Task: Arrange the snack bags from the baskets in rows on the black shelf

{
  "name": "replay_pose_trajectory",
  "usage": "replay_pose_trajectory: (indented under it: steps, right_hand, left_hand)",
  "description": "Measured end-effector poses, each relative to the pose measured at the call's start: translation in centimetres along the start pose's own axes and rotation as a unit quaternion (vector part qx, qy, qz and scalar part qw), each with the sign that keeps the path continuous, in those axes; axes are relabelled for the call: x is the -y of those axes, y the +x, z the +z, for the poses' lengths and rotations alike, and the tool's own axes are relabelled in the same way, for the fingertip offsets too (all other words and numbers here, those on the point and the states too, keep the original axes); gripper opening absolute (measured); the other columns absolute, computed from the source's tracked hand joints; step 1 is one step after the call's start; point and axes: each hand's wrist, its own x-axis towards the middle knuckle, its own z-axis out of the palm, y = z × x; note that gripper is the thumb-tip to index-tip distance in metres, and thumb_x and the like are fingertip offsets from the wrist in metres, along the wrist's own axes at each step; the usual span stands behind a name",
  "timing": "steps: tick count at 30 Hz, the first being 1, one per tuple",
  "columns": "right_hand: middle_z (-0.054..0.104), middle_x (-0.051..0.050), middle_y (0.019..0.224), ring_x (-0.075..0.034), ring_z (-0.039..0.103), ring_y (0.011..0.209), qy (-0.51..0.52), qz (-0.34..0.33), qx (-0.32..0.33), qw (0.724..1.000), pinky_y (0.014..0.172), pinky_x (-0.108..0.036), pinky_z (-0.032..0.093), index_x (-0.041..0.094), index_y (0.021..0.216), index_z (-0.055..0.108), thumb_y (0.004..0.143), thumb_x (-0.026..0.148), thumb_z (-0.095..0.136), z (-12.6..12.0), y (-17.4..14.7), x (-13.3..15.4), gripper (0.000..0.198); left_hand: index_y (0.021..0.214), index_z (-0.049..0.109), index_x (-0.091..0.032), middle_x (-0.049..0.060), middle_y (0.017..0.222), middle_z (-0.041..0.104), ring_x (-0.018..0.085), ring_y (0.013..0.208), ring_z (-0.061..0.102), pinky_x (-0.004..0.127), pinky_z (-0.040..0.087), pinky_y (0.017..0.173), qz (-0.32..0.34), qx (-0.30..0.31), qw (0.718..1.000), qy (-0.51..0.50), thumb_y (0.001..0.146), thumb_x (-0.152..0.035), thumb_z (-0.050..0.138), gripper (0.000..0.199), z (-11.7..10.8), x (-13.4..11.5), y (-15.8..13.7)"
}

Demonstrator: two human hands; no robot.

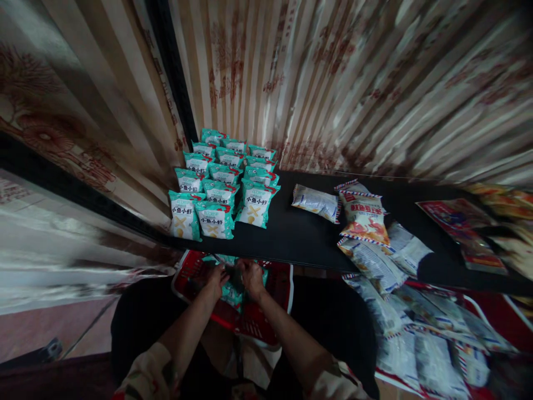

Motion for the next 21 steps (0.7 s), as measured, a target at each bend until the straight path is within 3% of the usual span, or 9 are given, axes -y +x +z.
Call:
replay_pose_trajectory:
  steps: [4, 9, 14, 21]
  right_hand:
    - [0.061, -0.002, 0.059, -0.015, 0.055, 0.056, 0.134, 0.047, -0.044, 0.989, 0.057, -0.027, 0.045, 0.018, 0.059, 0.056, 0.063, 0.055, 0.060, -0.9, -1.4, 0.0, 0.037]
    - [0.047, 0.005, 0.045, -0.009, 0.043, 0.041, 0.246, 0.120, -0.064, 0.960, 0.044, -0.024, 0.038, 0.021, 0.053, 0.043, 0.049, 0.057, 0.069, -1.7, -3.5, 0.1, 0.045]
    - [0.054, 0.004, 0.049, -0.011, 0.049, 0.044, 0.297, 0.157, -0.083, 0.938, 0.045, -0.024, 0.040, 0.019, 0.060, 0.051, 0.046, 0.049, 0.074, -2.9, -5.3, 0.0, 0.040]
    - [0.060, 0.003, 0.057, -0.012, 0.055, 0.051, 0.333, 0.141, -0.111, 0.926, 0.050, -0.024, 0.043, 0.018, 0.067, 0.059, 0.046, 0.043, 0.075, -5.2, -7.2, 0.7, 0.037]
  left_hand:
    - [0.094, 0.060, -0.016, 0.003, 0.088, 0.063, 0.014, 0.077, 0.061, 0.028, 0.050, 0.072, -0.003, 0.017, 1.000, -0.024, 0.086, -0.032, 0.054, 0.018, -0.2, -0.1, -0.5]
    - [0.077, 0.059, -0.017, 0.003, 0.071, 0.062, 0.015, 0.065, 0.061, 0.026, 0.049, 0.068, -0.010, 0.046, 0.998, -0.041, 0.076, -0.025, 0.059, 0.008, -0.5, 0.0, -1.9]
    - [0.084, 0.059, -0.016, 0.003, 0.072, 0.062, 0.015, 0.064, 0.060, 0.028, 0.049, 0.066, 0.014, 0.067, 0.997, -0.039, 0.076, -0.020, 0.059, 0.009, -0.9, 0.7, -4.6]
    - [0.104, 0.051, -0.025, 0.001, 0.082, 0.064, 0.013, 0.064, 0.061, 0.031, 0.050, 0.068, 0.076, 0.100, 0.992, -0.019, 0.070, -0.018, 0.069, 0.039, -2.9, 1.7, -8.9]
